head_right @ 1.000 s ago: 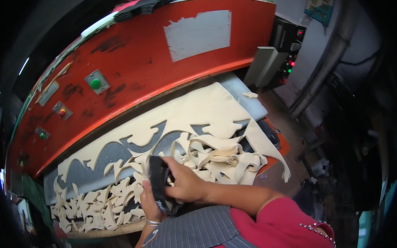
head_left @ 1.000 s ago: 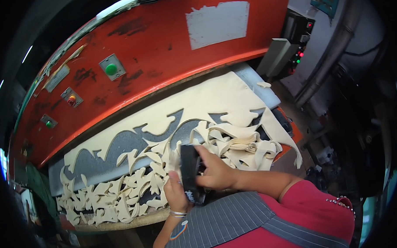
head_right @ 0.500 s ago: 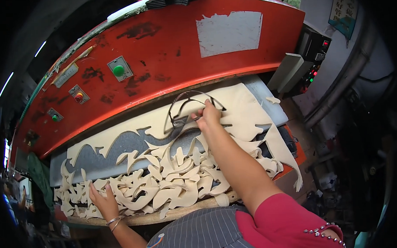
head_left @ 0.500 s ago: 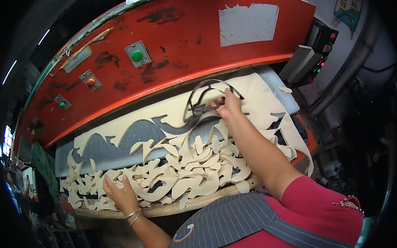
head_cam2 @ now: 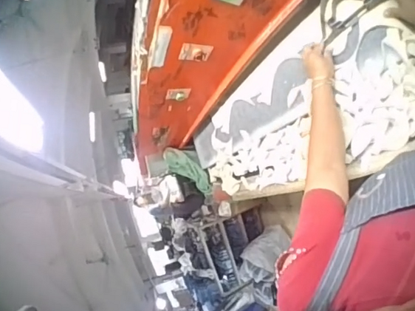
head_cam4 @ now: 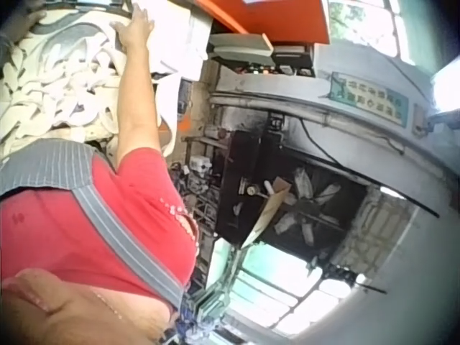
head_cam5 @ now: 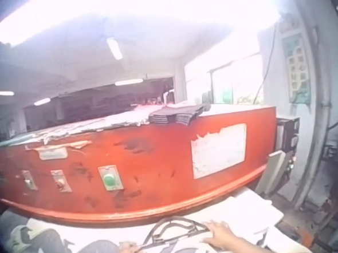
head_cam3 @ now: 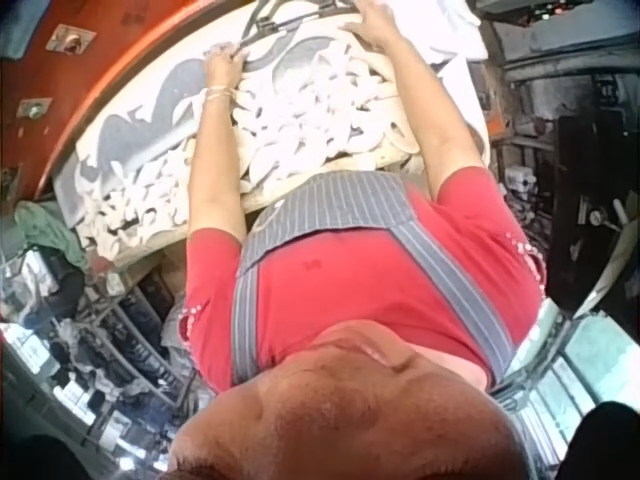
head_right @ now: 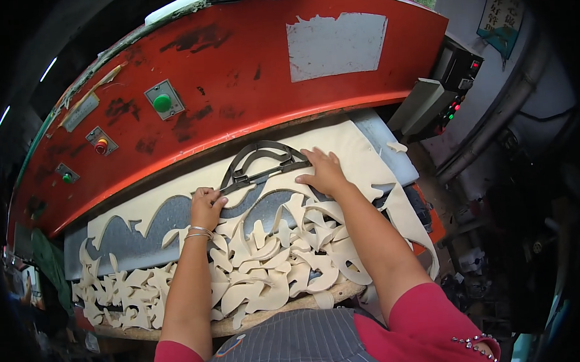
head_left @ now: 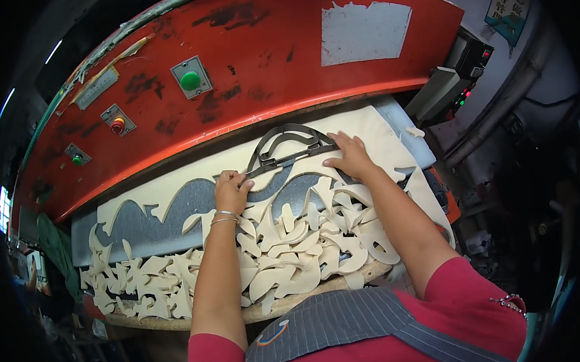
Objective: Operating a hydraulic press machine to cut foam shoe components using a metal mold, then collecting and bagging the pieces.
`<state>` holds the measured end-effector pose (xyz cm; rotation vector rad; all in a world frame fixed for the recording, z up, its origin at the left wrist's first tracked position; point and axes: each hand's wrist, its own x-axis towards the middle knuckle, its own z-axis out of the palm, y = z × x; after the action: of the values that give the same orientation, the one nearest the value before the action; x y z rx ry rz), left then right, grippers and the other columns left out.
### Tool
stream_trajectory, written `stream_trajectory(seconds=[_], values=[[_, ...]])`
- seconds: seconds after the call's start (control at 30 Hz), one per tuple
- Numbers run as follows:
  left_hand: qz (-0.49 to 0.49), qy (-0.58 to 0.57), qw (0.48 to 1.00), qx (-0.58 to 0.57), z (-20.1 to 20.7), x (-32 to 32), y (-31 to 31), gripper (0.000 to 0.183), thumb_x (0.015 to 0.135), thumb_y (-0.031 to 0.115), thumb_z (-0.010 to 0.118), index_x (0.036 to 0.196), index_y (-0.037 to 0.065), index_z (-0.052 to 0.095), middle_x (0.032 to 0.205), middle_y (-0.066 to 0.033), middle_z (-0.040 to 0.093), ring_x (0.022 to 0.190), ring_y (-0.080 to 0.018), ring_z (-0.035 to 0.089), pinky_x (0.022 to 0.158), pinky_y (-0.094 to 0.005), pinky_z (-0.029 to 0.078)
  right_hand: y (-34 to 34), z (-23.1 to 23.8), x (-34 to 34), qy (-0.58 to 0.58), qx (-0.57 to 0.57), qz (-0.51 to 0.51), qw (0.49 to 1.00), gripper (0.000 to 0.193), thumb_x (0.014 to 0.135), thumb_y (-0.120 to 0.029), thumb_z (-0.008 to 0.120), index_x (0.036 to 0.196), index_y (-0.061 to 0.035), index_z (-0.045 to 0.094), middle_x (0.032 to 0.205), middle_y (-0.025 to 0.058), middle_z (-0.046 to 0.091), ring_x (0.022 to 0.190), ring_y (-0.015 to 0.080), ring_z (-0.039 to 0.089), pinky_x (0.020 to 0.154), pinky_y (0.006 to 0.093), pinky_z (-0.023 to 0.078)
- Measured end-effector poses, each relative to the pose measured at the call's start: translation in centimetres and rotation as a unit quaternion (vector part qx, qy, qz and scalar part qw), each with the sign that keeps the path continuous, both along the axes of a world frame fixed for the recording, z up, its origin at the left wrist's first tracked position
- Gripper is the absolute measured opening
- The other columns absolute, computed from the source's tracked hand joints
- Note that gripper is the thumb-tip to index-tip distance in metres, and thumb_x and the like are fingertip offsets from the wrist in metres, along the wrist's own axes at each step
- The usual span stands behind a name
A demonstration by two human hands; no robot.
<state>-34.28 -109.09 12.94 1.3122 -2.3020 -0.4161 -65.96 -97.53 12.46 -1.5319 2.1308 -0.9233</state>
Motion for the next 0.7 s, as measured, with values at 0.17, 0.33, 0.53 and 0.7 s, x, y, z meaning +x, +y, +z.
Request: stream_trajectory(seconds=[0.17,0.33,0.53,0.7], values=[[-0.023,0.057,0.996,0.064,0.1,-0.4,0.1,0.021,0.071,0.014,0.074,0.087,0.001,0.071,0.096,-0.0093,0.062,0.092,-0.0266,0.057,0.084,-0.0341,0.045,0.7,-1.9,-1.2,0.013,-0.007,0.098,0.995,0.053,0.079,-0.025,0.068,0.126,-0.0064,0.052,0.129,0.0151,0.053,0.128,0.0246,0.042,0.111,0.0401,0.023],[-0.024,0.1,0.992,0.068,-0.4,-0.1,-0.5,0.018,0.071,0.006,0.073,0.088,0.0,0.07,0.095,-0.0099,0.063,0.085,-0.0231,0.06,0.076,-0.03,0.048,-0.1,-1.9,-1.7,-0.01,-0.023,0.116,0.993,0.049,0.079,-0.023,0.067,0.124,-0.0078,0.054,0.128,0.0156,0.054,0.124,0.0258,0.045,0.111,0.0403,0.025],[0.025,0.098,0.994,0.051,-0.2,-0.2,-1.2,0.016,0.071,0.004,0.073,0.086,-0.001,0.069,0.089,-0.0093,0.064,0.077,-0.0208,0.06,0.07,-0.0284,0.048,-1.8,-3.0,-1.5,0.035,-0.04,0.098,0.994,0.05,0.078,-0.028,0.068,0.123,-0.0099,0.057,0.128,0.0147,0.054,0.121,0.025,0.048,0.109,0.0395,0.027],[0.07,0.091,0.99,0.088,0.2,-0.9,-1.1,0.015,0.07,0.005,0.074,0.084,-0.001,0.07,0.09,-0.0098,0.064,0.08,-0.0216,0.06,0.073,-0.0286,0.047,-1.7,-3.9,-1.8,0.037,-0.057,0.099,0.993,0.048,0.078,-0.03,0.068,0.122,-0.0113,0.059,0.127,0.0129,0.056,0.121,0.0226,0.049,0.108,0.0392,0.027]])
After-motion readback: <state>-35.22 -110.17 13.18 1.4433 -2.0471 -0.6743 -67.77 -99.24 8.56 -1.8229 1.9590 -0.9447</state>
